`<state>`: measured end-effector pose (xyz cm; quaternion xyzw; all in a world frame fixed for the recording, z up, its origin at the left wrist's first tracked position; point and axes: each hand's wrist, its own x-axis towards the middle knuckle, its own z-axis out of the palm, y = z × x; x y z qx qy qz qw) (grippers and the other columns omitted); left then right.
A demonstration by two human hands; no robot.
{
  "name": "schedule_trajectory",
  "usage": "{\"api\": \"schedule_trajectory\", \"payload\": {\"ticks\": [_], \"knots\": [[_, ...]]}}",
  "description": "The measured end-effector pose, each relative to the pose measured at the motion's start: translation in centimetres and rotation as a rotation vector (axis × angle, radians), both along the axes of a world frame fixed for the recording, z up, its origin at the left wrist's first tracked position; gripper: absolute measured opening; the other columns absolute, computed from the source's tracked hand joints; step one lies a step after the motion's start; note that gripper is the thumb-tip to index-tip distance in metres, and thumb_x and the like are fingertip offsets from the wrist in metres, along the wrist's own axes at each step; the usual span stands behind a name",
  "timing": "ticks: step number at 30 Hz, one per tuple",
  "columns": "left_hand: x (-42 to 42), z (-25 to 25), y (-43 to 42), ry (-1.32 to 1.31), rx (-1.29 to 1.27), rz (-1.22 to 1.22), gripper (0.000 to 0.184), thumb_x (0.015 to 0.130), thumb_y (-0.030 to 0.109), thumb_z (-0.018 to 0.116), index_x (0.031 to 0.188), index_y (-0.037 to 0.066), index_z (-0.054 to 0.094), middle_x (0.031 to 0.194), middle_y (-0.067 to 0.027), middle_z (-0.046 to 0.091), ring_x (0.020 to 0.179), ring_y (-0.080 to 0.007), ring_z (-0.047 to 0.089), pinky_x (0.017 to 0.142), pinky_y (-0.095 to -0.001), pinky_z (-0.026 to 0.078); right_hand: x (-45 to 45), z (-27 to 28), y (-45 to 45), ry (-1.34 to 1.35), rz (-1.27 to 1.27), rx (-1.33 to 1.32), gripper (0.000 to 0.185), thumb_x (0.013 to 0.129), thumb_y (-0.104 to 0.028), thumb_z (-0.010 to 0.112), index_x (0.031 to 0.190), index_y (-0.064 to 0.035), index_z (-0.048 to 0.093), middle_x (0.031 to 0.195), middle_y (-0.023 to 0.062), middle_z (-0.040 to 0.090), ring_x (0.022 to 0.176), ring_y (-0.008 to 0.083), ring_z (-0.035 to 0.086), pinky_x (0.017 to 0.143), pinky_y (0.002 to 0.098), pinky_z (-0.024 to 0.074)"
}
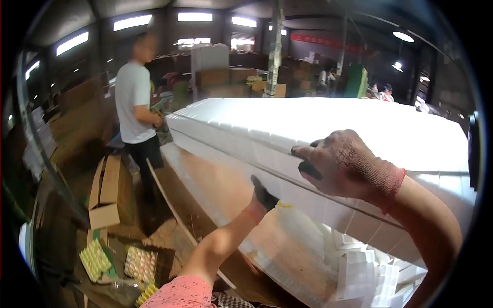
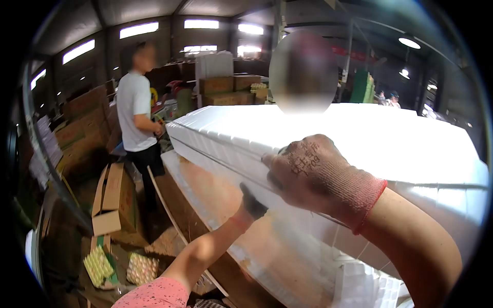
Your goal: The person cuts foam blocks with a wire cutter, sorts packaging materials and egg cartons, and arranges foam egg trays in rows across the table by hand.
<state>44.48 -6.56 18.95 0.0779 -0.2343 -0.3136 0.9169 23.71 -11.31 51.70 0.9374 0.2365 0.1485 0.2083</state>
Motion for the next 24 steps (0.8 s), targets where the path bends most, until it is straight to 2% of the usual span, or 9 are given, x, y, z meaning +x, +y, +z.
{"api": "schedule_trajectory", "payload": {"ticks": [3, 5, 9, 13, 16, 17, 21, 22, 24], "knots": [[2.2, -2.0, 2.6, -0.047, 0.074, 0.030, 0.101, 0.076, 0.081, 0.045, 0.146, 0.010, 0.030, 0.143, -0.0079, 0.042, 0.130, -0.0256, 0.041, 0.112, -0.0406, 0.032, 3.7, -2.9, 1.4, 0.077, 0.096, 0.125, 0.030, 0.091, -0.024, 0.059, 0.111, -0.0033, 0.066, 0.070, 0.0068, 0.068, 0.050, 0.0144, 0.063, 0.044, 0.0267, 0.0496], [4.8, -7.1, 4.7, 0.121, 0.093, -0.080, 0.095, 0.082, 0.075, 0.044, 0.146, 0.007, 0.029, 0.143, -0.0103, 0.040, 0.128, -0.0247, 0.041, 0.111, -0.0399, 0.032, 4.1, -6.4, 3.4, 0.063, 0.117, 0.370, 0.023, 0.093, -0.020, 0.048, 0.111, -0.0070, 0.056, 0.063, 0.0047, 0.062, 0.052, 0.0201, 0.062, 0.045, 0.0368, 0.0490], [5.6, -13.3, 10.8, 0.200, 0.519, -0.135, 0.081, 0.086, 0.064, 0.044, 0.141, 0.006, 0.035, 0.136, -0.0110, 0.046, 0.124, -0.0237, 0.045, 0.109, -0.0384, 0.034, 4.0, -10.2, 7.7, 0.404, -0.019, 0.456, 0.040, 0.096, -0.024, 0.044, 0.128, -0.0004, 0.049, 0.104, 0.0173, 0.060, 0.066, 0.0270, 0.062, 0.068, 0.0343, 0.0499], [6.8, -14.6, 12.6, 0.039, 0.819, -0.278, 0.067, 0.090, 0.053, 0.045, 0.137, 0.004, 0.042, 0.130, -0.0116, 0.051, 0.120, -0.0226, 0.049, 0.107, -0.0370, 0.036, 4.5, -18.8, 6.3, 0.302, 0.048, 0.367, 0.046, 0.091, -0.016, 0.047, 0.136, -0.0090, 0.048, 0.092, 0.0106, 0.061, 0.068, 0.0202, 0.062, 0.068, 0.0339, 0.0525], [9.5, -13.5, 9.7, -0.301, 0.981, -0.360, 0.058, 0.093, 0.044, 0.045, 0.133, 0.003, 0.046, 0.125, -0.0121, 0.056, 0.117, -0.0219, 0.052, 0.105, -0.0359, 0.038, 5.2, -24.0, 1.4, 0.252, -0.201, 0.395, 0.043, 0.086, -0.018, 0.051, 0.128, -0.0182, 0.056, 0.087, 0.0045, 0.058, 0.069, 0.0196, 0.062, 0.073, 0.0331, 0.0539], [10.7, -13.1, 8.5, -0.454, 1.048, -0.397, 0.054, 0.094, 0.041, 0.045, 0.132, 0.003, 0.048, 0.123, -0.0123, 0.057, 0.116, -0.0216, 0.053, 0.104, -0.0356, 0.038, 5.9, -22.7, -0.1, 0.050, -0.076, 0.472, 0.026, 0.096, -0.031, 0.052, 0.099, -0.0083, 0.065, 0.071, 0.0116, 0.060, 0.062, 0.0271, 0.058, 0.055, 0.0371, 0.0510], [17.3, -11.0, 3.8, -1.512, 1.259, -0.775, 0.042, 0.099, 0.030, 0.046, 0.128, 0.001, 0.054, 0.117, -0.0129, 0.062, 0.112, -0.0206, 0.056, 0.102, -0.0342, 0.040, 5.7, -24.7, -5.5, 0.002, -0.286, 0.407, 0.021, 0.096, -0.026, 0.051, 0.110, -0.0177, 0.064, 0.080, 0.0070, 0.063, 0.071, 0.0250, 0.063, 0.062, 0.0363, 0.0538], [18.2, -8.7, 3.4, -1.683, 1.173, -0.798, 0.039, 0.100, 0.027, 0.046, 0.127, 0.000, 0.056, 0.115, -0.0131, 0.064, 0.111, -0.0203, 0.057, 0.102, -0.0338, 0.041, 5.4, -24.6, -5.9, -0.003, -0.311, 0.408, 0.021, 0.096, -0.026, 0.051, 0.110, -0.0177, 0.064, 0.080, 0.0070, 0.063, 0.071, 0.0250, 0.063, 0.062, 0.0363, 0.0538], [14.2, 4.7, 6.5, -1.405, 0.926, -0.297, 0.038, 0.097, 0.020, 0.050, 0.126, -0.004, 0.054, 0.119, -0.0152, 0.063, 0.113, -0.0190, 0.056, 0.099, -0.0321, 0.043, 5.1, -23.6, -6.9, 0.007, -0.263, 0.393, 0.020, 0.096, -0.026, 0.051, 0.110, -0.0190, 0.063, 0.079, 0.0062, 0.064, 0.074, 0.0243, 0.064, 0.064, 0.0352, 0.0544]]}}
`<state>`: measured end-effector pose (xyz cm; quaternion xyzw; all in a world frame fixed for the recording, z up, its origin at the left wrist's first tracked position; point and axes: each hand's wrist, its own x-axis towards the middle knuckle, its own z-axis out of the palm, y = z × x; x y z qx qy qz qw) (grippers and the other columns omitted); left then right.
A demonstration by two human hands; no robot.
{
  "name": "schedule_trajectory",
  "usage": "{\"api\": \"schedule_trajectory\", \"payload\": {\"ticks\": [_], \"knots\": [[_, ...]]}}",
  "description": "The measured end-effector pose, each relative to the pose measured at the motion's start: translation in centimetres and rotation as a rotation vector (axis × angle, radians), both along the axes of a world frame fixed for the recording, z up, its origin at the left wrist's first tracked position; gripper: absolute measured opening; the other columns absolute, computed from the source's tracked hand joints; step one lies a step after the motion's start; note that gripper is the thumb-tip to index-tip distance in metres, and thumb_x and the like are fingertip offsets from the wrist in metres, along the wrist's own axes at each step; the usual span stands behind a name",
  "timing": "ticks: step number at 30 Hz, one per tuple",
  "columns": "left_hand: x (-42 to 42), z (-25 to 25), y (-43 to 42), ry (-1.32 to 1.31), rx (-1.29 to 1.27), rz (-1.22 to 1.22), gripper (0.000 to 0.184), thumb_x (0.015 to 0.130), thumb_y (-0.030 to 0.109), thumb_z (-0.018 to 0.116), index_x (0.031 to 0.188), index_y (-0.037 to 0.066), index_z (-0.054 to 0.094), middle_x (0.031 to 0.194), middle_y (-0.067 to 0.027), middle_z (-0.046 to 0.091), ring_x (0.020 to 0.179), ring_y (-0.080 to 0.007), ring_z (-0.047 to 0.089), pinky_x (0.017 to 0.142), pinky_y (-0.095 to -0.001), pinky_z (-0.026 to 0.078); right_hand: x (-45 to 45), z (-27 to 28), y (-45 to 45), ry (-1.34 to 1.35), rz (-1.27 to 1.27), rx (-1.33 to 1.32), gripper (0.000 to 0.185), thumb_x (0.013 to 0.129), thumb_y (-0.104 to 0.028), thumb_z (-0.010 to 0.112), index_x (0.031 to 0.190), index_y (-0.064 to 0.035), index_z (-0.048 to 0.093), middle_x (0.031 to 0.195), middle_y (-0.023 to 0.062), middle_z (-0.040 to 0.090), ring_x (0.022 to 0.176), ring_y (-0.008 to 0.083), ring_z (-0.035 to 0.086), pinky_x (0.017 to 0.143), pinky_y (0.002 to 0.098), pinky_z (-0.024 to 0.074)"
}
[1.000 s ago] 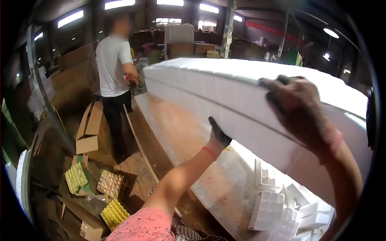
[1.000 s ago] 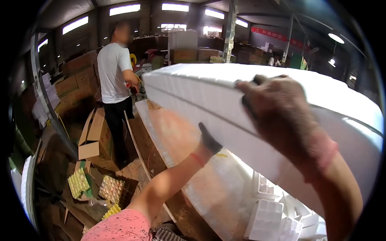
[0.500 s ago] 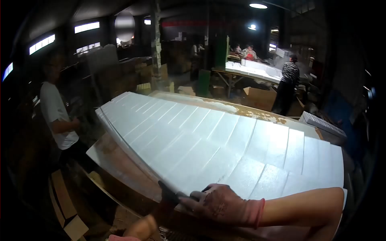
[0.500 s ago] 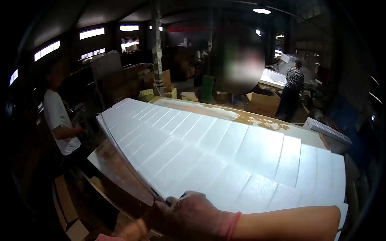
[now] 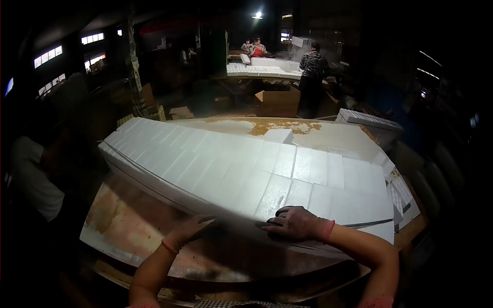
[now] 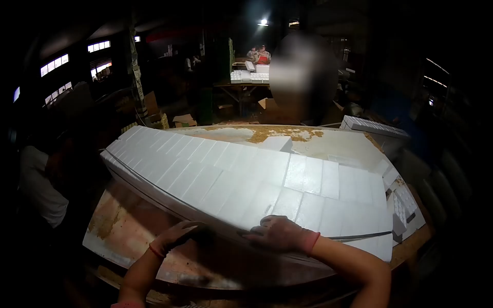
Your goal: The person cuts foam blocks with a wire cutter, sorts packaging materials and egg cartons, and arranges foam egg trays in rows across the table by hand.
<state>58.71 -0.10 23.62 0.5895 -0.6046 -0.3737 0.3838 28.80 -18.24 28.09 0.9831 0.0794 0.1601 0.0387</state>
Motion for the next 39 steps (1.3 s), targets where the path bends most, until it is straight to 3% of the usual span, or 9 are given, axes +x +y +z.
{"api": "schedule_trajectory", "payload": {"ticks": [2, 5, 8, 13, 17, 22, 27, 35, 39], "knots": [[-1.7, 6.1, -2.5, 0.588, -0.241, -0.068, 0.039, 0.097, 0.019, 0.051, 0.129, -0.004, 0.051, 0.126, -0.0154, 0.060, 0.115, -0.0208, 0.056, 0.100, -0.0327, 0.042, 1.2, 5.1, -2.7, -0.141, -0.108, -0.007, 0.028, 0.090, -0.021, 0.058, 0.117, -0.0145, 0.059, 0.085, 0.0036, 0.067, 0.077, 0.0246, 0.064, 0.068, 0.0365, 0.0539], [-2.9, 7.7, -9.0, -0.743, -0.734, 0.317, 0.062, 0.091, 0.030, 0.055, 0.143, 0.002, 0.038, 0.141, -0.0226, 0.041, 0.133, -0.0360, 0.037, 0.113, -0.0502, 0.022, 3.0, 2.5, -13.5, -0.384, -0.761, 0.157, 0.044, 0.092, -0.035, 0.056, 0.124, -0.0050, 0.053, 0.126, 0.0186, 0.054, 0.116, 0.0334, 0.052, 0.097, 0.0467, 0.0413], [-2.4, -3.3, -12.6, -1.108, -0.493, 0.253, 0.076, 0.083, 0.055, 0.058, 0.135, 0.000, 0.045, 0.140, -0.0226, 0.042, 0.130, -0.0413, 0.038, 0.108, -0.0613, 0.023, 2.1, -2.1, -11.1, 0.041, -0.743, 0.050, 0.075, 0.088, -0.060, 0.049, 0.134, -0.0013, 0.045, 0.138, 0.0259, 0.044, 0.130, 0.0421, 0.040, 0.109, 0.0535, 0.0271], [-4.0, -2.7, -5.1, -1.005, -0.461, 0.169, 0.080, 0.073, 0.039, 0.072, 0.139, 0.006, 0.042, 0.142, -0.0209, 0.038, 0.133, -0.0423, 0.034, 0.112, -0.0615, 0.018, -0.8, -2.0, -1.1, 0.104, -0.466, 0.152, 0.079, 0.081, -0.061, 0.058, 0.129, 0.0012, 0.049, 0.132, 0.0269, 0.045, 0.121, 0.0393, 0.045, 0.106, 0.0524, 0.0330], [-4.1, 7.7, -9.3, -0.615, -0.743, 0.199, 0.033, 0.076, 0.020, 0.069, 0.103, 0.003, 0.065, 0.101, -0.0150, 0.064, 0.094, -0.0331, 0.061, 0.088, -0.0436, 0.046, -0.9, -2.9, 3.7, -0.002, -0.470, 0.131, 0.067, 0.080, -0.053, 0.063, 0.124, -0.0039, 0.054, 0.131, 0.0260, 0.046, 0.119, 0.0376, 0.047, 0.102, 0.0516, 0.0376], [-3.6, 8.0, -17.4, -0.584, 0.395, -0.438, 0.051, 0.088, 0.052, 0.055, 0.073, 0.005, 0.070, 0.063, -0.0073, 0.064, 0.062, -0.0226, 0.061, 0.065, -0.0352, 0.048, -1.1, -4.4, 10.4, -0.061, -0.476, 0.117, 0.050, 0.090, -0.040, 0.054, 0.129, -0.0087, 0.054, 0.133, 0.0226, 0.048, 0.122, 0.0362, 0.049, 0.101, 0.0486, 0.0417], [-2.0, -4.6, -27.6, -1.191, 0.177, -0.520, 0.055, 0.092, 0.054, 0.048, 0.114, 0.007, 0.066, 0.111, -0.0168, 0.067, 0.107, -0.0331, 0.061, 0.094, -0.0416, 0.044, -0.9, -5.7, 13.8, -0.148, -0.391, 0.343, 0.061, 0.085, -0.036, 0.058, 0.139, -0.0095, 0.046, 0.143, 0.0229, 0.040, 0.128, 0.0385, 0.044, 0.106, 0.0497, 0.0370], [-16.6, 3.7, -26.4, -0.180, 0.188, -0.963, 0.053, 0.097, 0.047, 0.046, 0.133, 0.008, 0.052, 0.140, -0.0113, 0.048, 0.131, -0.0310, 0.041, 0.111, -0.0348, 0.030, 0.2, -2.5, 6.7, -0.070, -0.461, 0.131, 0.049, 0.084, -0.044, 0.064, 0.121, -0.0123, 0.058, 0.127, 0.0189, 0.053, 0.118, 0.0349, 0.051, 0.101, 0.0521, 0.0407], [-11.9, -2.3, -29.2, -1.239, 0.161, -0.640, 0.061, 0.094, 0.051, 0.046, 0.140, 0.011, 0.047, 0.150, -0.0146, 0.037, 0.140, -0.0274, 0.032, 0.114, -0.0396, 0.026, -11.2, 3.3, 7.3, -0.483, -0.709, 0.192, 0.043, 0.072, -0.023, 0.071, 0.110, -0.0042, 0.064, 0.113, 0.0150, 0.061, 0.110, 0.0351, 0.056, 0.103, 0.0526, 0.0401]]}}
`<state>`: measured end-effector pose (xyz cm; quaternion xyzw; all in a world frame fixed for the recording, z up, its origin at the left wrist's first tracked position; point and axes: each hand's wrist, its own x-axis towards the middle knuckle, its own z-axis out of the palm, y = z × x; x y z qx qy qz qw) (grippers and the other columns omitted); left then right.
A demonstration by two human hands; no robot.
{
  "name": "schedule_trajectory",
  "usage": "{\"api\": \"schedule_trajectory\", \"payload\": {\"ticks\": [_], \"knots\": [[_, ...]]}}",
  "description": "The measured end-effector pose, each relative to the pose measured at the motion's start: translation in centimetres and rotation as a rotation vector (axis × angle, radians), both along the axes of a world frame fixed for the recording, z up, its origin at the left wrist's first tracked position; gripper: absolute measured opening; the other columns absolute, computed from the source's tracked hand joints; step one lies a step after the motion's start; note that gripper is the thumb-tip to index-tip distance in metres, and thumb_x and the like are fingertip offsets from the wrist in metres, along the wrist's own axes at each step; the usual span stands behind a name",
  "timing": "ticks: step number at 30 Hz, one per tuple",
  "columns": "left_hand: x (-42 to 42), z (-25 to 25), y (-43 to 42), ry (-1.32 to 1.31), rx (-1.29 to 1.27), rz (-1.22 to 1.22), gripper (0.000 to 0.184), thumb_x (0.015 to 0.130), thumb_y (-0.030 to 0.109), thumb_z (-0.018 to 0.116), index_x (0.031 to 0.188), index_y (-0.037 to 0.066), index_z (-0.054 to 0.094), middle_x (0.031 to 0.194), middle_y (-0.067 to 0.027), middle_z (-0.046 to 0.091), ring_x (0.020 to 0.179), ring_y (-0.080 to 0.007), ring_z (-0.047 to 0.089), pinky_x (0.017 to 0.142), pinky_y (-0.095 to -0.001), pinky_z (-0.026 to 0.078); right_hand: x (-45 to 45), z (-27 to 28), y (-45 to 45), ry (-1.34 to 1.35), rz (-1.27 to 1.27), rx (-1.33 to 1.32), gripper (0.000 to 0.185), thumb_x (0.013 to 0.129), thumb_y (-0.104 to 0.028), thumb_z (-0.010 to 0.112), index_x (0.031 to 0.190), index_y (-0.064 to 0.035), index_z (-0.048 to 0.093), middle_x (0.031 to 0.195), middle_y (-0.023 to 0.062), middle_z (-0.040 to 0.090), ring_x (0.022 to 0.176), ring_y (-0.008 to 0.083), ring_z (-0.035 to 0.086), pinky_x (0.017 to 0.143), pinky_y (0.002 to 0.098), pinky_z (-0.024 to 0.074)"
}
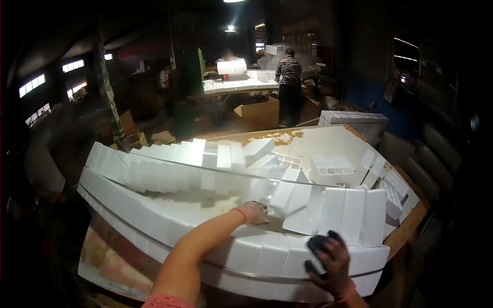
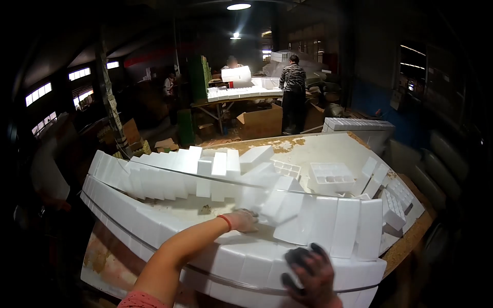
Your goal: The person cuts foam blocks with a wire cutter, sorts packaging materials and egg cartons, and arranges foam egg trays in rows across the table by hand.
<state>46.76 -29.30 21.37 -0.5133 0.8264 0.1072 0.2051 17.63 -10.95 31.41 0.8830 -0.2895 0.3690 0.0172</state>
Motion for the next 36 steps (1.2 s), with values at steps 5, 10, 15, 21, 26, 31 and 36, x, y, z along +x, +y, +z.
{"api": "schedule_trajectory", "payload": {"ticks": [5, 10, 15, 21, 26, 31, 36], "knots": [[-3.3, 8.7, 3.6, 0.294, 0.164, 0.124, 0.055, 0.093, 0.050, 0.047, 0.128, 0.008, 0.058, 0.128, -0.0159, 0.059, 0.118, -0.0305, 0.055, 0.100, -0.0380, 0.043, -20.0, -5.6, -2.3, -0.867, -0.649, 0.395, 0.043, 0.098, -0.022, 0.054, 0.133, 0.0018, 0.049, 0.131, 0.0116, 0.054, 0.122, 0.0235, 0.049, 0.106, 0.0336, 0.0360], [-15.0, 11.8, 9.0, 0.743, 0.034, -0.418, 0.044, 0.096, 0.041, 0.054, 0.126, 0.008, 0.058, 0.122, -0.0124, 0.061, 0.115, -0.0306, 0.057, 0.099, -0.0368, 0.044, -32.1, -15.9, -8.7, -1.280, -0.251, 0.804, 0.061, 0.100, -0.042, 0.044, 0.151, -0.0135, 0.027, 0.152, 0.0020, 0.032, 0.136, 0.0213, 0.036, 0.110, 0.0371, 0.0313], [-23.6, 12.4, 8.0, 0.577, -0.103, -0.361, 0.034, 0.089, 0.040, 0.062, 0.102, 0.008, 0.064, 0.089, -0.0125, 0.065, 0.088, -0.0317, 0.063, 0.079, -0.0399, 0.051, -25.5, -10.0, -14.4, -0.673, 0.122, 0.933, 0.069, 0.084, -0.027, 0.071, 0.143, -0.0085, 0.041, 0.150, 0.0087, 0.036, 0.138, 0.0231, 0.034, 0.111, 0.0361, 0.0331], [-28.5, 11.1, -4.4, 0.541, -0.882, 0.045, 0.080, 0.077, 0.049, 0.071, 0.138, 0.005, 0.043, 0.136, -0.0204, 0.045, 0.127, -0.0365, 0.042, 0.107, -0.0518, 0.030, -22.8, -8.8, -20.8, -0.372, -0.158, 0.228, 0.060, 0.078, -0.026, 0.075, 0.130, -0.0055, 0.051, 0.134, 0.0204, 0.046, 0.120, 0.0399, 0.048, 0.100, 0.0446, 0.0424], [-29.0, 9.2, -7.1, 0.408, -0.413, 0.058, 0.037, 0.081, 0.041, 0.067, 0.100, 0.009, 0.064, 0.103, -0.0143, 0.064, 0.099, -0.0341, 0.062, 0.089, -0.0431, 0.048, -22.3, -12.9, -21.1, -0.133, -0.325, 0.489, 0.071, 0.069, -0.030, 0.080, 0.129, -0.0056, 0.050, 0.119, 0.0197, 0.057, 0.105, 0.0390, 0.058, 0.088, 0.0442, 0.0484], [-32.3, 11.8, -4.3, 0.592, -0.955, -0.371, 0.010, 0.074, 0.019, 0.064, 0.068, 0.012, 0.061, 0.091, -0.0067, 0.062, 0.092, -0.0257, 0.060, 0.091, -0.0438, 0.046, -23.2, -9.5, -21.7, -0.921, 0.219, 1.222, 0.028, 0.091, -0.012, 0.051, 0.116, -0.0004, 0.059, 0.085, 0.0032, 0.059, 0.061, 0.0062, 0.048, 0.056, 0.0200, 0.0406], [-29.8, 15.8, 10.1, 0.612, -1.180, -0.262, 0.026, 0.082, 0.028, 0.067, 0.105, 0.015, 0.068, 0.134, -0.0136, 0.052, 0.130, -0.0328, 0.044, 0.110, -0.0601, 0.028, -24.0, -10.4, -24.4, -1.395, 0.256, 0.827, 0.031, 0.096, -0.019, 0.054, 0.119, 0.0015, 0.058, 0.081, 0.0009, 0.064, 0.059, 0.0049, 0.048, 0.057, 0.0148, 0.0364]]}}
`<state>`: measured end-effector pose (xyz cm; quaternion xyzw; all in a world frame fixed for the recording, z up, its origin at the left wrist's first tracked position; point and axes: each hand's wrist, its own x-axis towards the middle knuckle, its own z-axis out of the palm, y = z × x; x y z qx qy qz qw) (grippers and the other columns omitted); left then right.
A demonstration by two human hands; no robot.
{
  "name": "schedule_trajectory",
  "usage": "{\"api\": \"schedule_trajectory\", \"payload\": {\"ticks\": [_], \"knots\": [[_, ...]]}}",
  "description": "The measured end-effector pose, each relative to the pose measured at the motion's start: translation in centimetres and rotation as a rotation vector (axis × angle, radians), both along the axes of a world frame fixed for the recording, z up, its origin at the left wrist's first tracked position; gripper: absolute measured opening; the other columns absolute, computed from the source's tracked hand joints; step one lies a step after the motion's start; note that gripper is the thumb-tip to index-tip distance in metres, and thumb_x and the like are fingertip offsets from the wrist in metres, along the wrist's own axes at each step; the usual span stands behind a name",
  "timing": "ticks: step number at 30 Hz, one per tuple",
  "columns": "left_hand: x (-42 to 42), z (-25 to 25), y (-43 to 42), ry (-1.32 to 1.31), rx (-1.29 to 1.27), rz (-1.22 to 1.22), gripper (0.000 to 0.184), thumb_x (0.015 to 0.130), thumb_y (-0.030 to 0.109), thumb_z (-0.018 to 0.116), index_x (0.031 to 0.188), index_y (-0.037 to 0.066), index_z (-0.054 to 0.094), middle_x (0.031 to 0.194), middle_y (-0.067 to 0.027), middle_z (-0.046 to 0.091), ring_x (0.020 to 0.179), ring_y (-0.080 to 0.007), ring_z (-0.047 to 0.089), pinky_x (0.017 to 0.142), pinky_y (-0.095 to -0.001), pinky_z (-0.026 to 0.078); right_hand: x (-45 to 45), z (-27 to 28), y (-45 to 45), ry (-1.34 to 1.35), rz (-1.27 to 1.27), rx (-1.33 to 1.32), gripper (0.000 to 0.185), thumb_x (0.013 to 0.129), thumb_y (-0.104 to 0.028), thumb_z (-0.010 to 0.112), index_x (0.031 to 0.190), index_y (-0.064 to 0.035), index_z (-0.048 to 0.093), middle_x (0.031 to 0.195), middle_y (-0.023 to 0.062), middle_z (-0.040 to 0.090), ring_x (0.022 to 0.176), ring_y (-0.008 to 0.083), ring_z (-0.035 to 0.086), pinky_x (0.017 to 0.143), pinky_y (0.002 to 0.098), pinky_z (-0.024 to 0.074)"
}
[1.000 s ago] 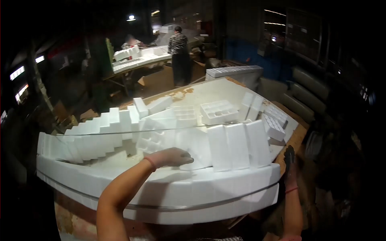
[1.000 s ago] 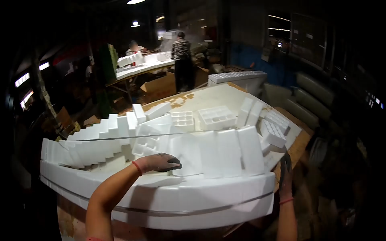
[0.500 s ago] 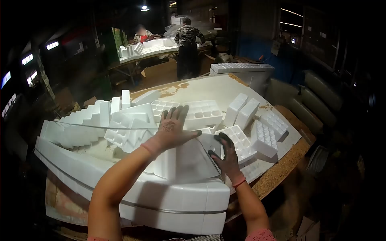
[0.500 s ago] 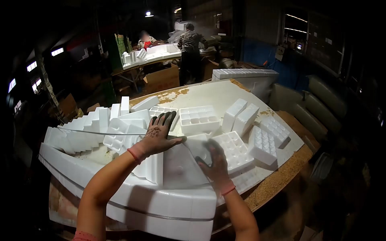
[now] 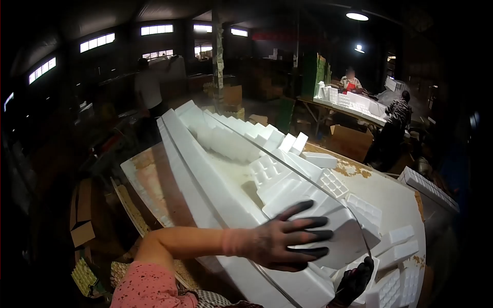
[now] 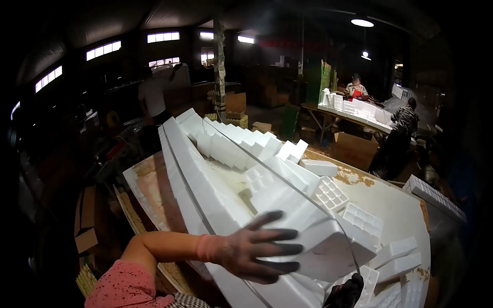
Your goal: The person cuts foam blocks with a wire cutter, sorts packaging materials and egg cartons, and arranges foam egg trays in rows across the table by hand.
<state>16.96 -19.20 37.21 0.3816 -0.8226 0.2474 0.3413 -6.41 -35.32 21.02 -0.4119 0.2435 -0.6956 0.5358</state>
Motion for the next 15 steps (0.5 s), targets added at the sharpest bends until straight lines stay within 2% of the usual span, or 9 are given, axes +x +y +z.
{"api": "schedule_trajectory", "payload": {"ticks": [2, 3, 4, 7, 8, 11, 12, 14, 15], "knots": [[4.3, -2.7, 6.3, 0.198, -0.251, 0.568, 0.059, 0.088, 0.031, 0.064, 0.139, 0.011, 0.045, 0.143, -0.0211, 0.039, 0.135, -0.0347, 0.037, 0.113, -0.0581, 0.023, -3.0, -2.3, -3.1, 0.574, -0.113, -0.164, 0.037, 0.090, -0.019, 0.058, 0.121, 0.0015, 0.059, 0.116, 0.0189, 0.061, 0.108, 0.0337, 0.057, 0.097, 0.0440, 0.0436], [8.3, -9.0, 9.2, 0.559, -0.222, 0.767, 0.076, 0.084, 0.040, 0.066, 0.146, 0.010, 0.034, 0.147, -0.0220, 0.033, 0.137, -0.0374, 0.034, 0.113, -0.0616, 0.019, -2.1, -1.4, -2.2, 0.562, -0.104, -0.376, 0.032, 0.093, -0.018, 0.053, 0.114, 0.0049, 0.062, 0.105, 0.0163, 0.065, 0.098, 0.0285, 0.061, 0.086, 0.0394, 0.0483], [10.7, -13.9, 11.3, 0.742, -0.076, 0.771, 0.076, 0.086, 0.042, 0.063, 0.147, 0.009, 0.031, 0.146, -0.0197, 0.034, 0.136, -0.0366, 0.034, 0.112, -0.0570, 0.024, -1.4, 1.6, -0.2, 0.501, 0.129, -0.240, 0.031, 0.094, -0.017, 0.052, 0.115, 0.0051, 0.062, 0.101, 0.0122, 0.065, 0.079, 0.0186, 0.059, 0.071, 0.0314, 0.0495], [16.1, -24.4, 14.8, 1.323, 0.203, 0.750, 0.076, 0.091, 0.046, 0.058, 0.147, 0.006, 0.026, 0.144, -0.0132, 0.037, 0.133, -0.0319, 0.037, 0.108, -0.0439, 0.036, -0.1, 7.7, 1.8, 0.544, 0.807, -0.293, 0.032, 0.094, -0.017, 0.054, 0.116, 0.0043, 0.062, 0.092, 0.0073, 0.064, 0.059, 0.0069, 0.043, 0.053, 0.0240, 0.0386], [16.5, -25.4, 14.0, 1.535, 0.207, 0.673, 0.074, 0.092, 0.045, 0.058, 0.147, 0.007, 0.026, 0.143, -0.0112, 0.038, 0.131, -0.0290, 0.039, 0.107, -0.0401, 0.037, 1.4, 6.8, -1.2, 0.469, 0.869, -0.820, 0.028, 0.095, -0.020, 0.057, 0.115, -0.0001, 0.061, 0.072, 0.0012, 0.063, 0.054, 0.0052, 0.045, 0.053, 0.0157, 0.0356], [16.4, -24.6, 10.1, 2.009, 0.160, 0.444, 0.071, 0.095, 0.041, 0.056, 0.148, 0.008, 0.023, 0.145, -0.0072, 0.037, 0.132, -0.0228, 0.037, 0.108, -0.0332, 0.036, 1.9, 5.4, -2.9, 0.356, 0.574, -0.096, 0.026, 0.094, -0.026, 0.059, 0.103, -0.0016, 0.062, 0.063, -0.0037, 0.051, 0.051, 0.0028, 0.040, 0.045, 0.0177, 0.0301], [16.1, -22.2, 8.6, 2.062, 0.126, 0.423, 0.071, 0.096, 0.040, 0.055, 0.149, 0.007, 0.021, 0.149, -0.0071, 0.033, 0.137, -0.0223, 0.030, 0.111, -0.0338, 0.032, 3.2, 5.9, -1.8, 0.391, 0.503, -0.057, 0.023, 0.094, -0.023, 0.058, 0.103, -0.0018, 0.061, 0.068, -0.0043, 0.048, 0.054, 0.0026, 0.041, 0.045, 0.0168, 0.0283], [16.5, -18.9, 6.7, 1.642, 0.058, 0.652, 0.067, 0.096, 0.036, 0.057, 0.149, 0.010, 0.025, 0.152, -0.0065, 0.030, 0.140, -0.0214, 0.026, 0.111, -0.0357, 0.030, 2.8, 3.3, -0.8, 0.393, 0.545, 0.041, 0.020, 0.095, -0.017, 0.054, 0.107, -0.0021, 0.060, 0.073, -0.0038, 0.047, 0.057, 0.0014, 0.039, 0.045, 0.0158, 0.0276], [18.7, -20.2, 5.9, 1.638, 0.075, 0.582, 0.066, 0.095, 0.033, 0.059, 0.149, 0.010, 0.027, 0.152, -0.0064, 0.030, 0.141, -0.0216, 0.024, 0.111, -0.0349, 0.030, 1.8, 2.0, 0.3, 0.490, 0.521, -0.111, 0.020, 0.094, -0.008, 0.049, 0.111, -0.0009, 0.058, 0.077, -0.0041, 0.043, 0.057, 0.0006, 0.037, 0.045, 0.0150, 0.0279]]}}
